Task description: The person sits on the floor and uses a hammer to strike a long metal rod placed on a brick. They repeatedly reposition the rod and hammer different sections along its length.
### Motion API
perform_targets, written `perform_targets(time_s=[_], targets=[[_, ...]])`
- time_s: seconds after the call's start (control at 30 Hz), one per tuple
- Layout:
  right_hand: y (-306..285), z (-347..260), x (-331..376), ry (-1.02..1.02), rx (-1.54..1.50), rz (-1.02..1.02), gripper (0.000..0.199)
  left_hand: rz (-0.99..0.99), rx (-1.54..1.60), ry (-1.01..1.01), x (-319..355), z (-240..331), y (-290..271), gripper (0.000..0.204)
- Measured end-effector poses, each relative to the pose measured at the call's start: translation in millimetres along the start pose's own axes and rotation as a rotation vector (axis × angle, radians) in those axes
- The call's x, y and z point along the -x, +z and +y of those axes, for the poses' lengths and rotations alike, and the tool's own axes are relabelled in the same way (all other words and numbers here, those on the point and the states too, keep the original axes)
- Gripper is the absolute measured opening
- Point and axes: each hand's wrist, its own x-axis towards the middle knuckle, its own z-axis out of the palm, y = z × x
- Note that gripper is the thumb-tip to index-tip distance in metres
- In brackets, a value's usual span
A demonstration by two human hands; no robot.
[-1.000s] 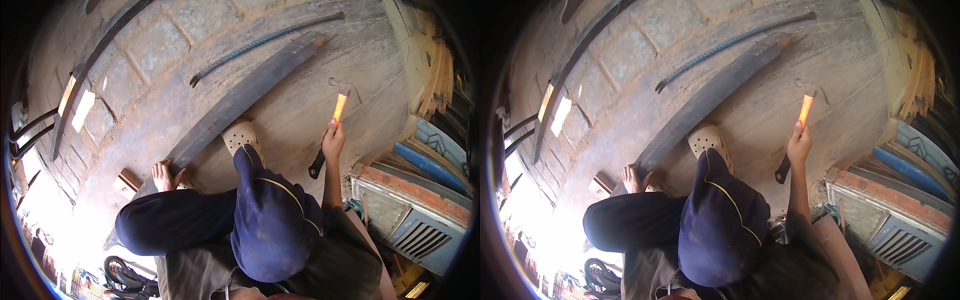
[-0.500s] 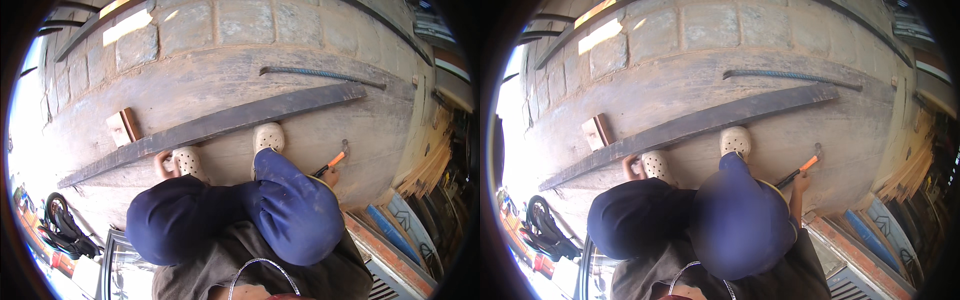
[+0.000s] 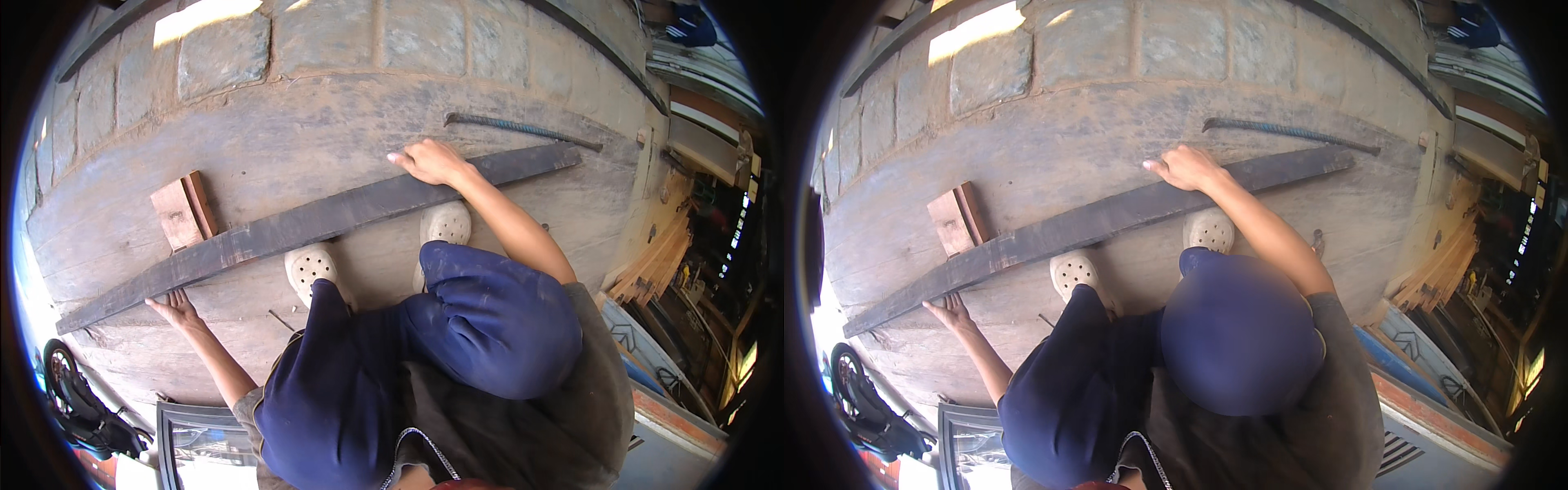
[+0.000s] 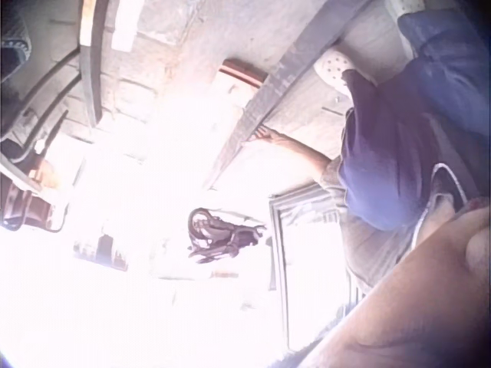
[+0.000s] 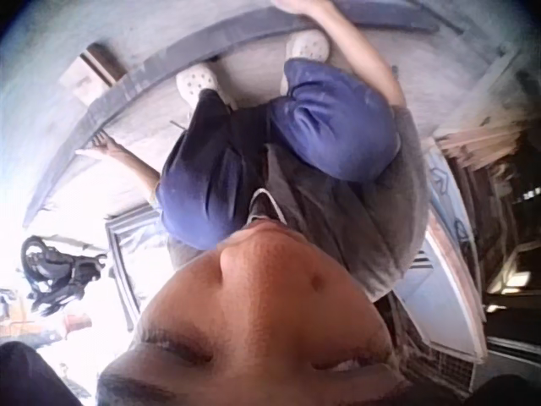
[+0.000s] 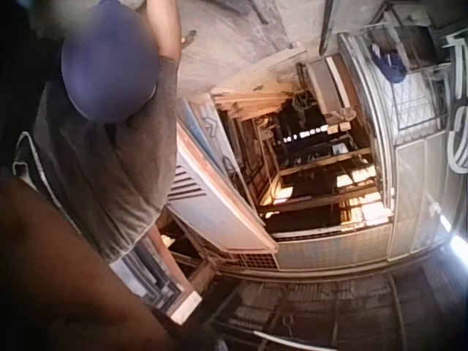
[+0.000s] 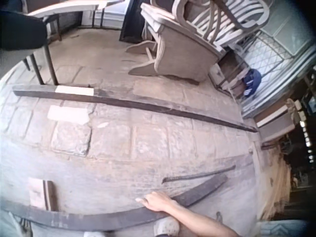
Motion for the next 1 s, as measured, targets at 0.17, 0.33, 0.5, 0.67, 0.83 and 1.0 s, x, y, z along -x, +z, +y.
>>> perform_targets(time_s=[0.17,0.33,0.5,0.67,0.83,1.0], targets=[[28,-6,-15,0.035,0.052,-0.144,0.085,-0.172,-0.242,0.004,-42,0,-13,0.087],[13,-33,26,0.032,0.095,-0.107,0.075,0.115,-0.118,-0.005,-43,-2,13,0.060],[-12,-29,30,-0.046,0.166,-0.103,0.073,-0.108,0.274,-0.041,-24,-16,-13,0.055],[-27,-27,88,-0.087,0.170,0.109,0.079,-0.042,0.414,-0.217,24,13,26,0.073],[-36,-16,135,-0.039,0.203,0.299,0.090,-0.179,0.487,-0.143,61,16,35,0.071],[-38,8,167,-0.007,0.247,0.516,0.096,-0.285,0.636,-0.148,87,-3,54,0.069]])
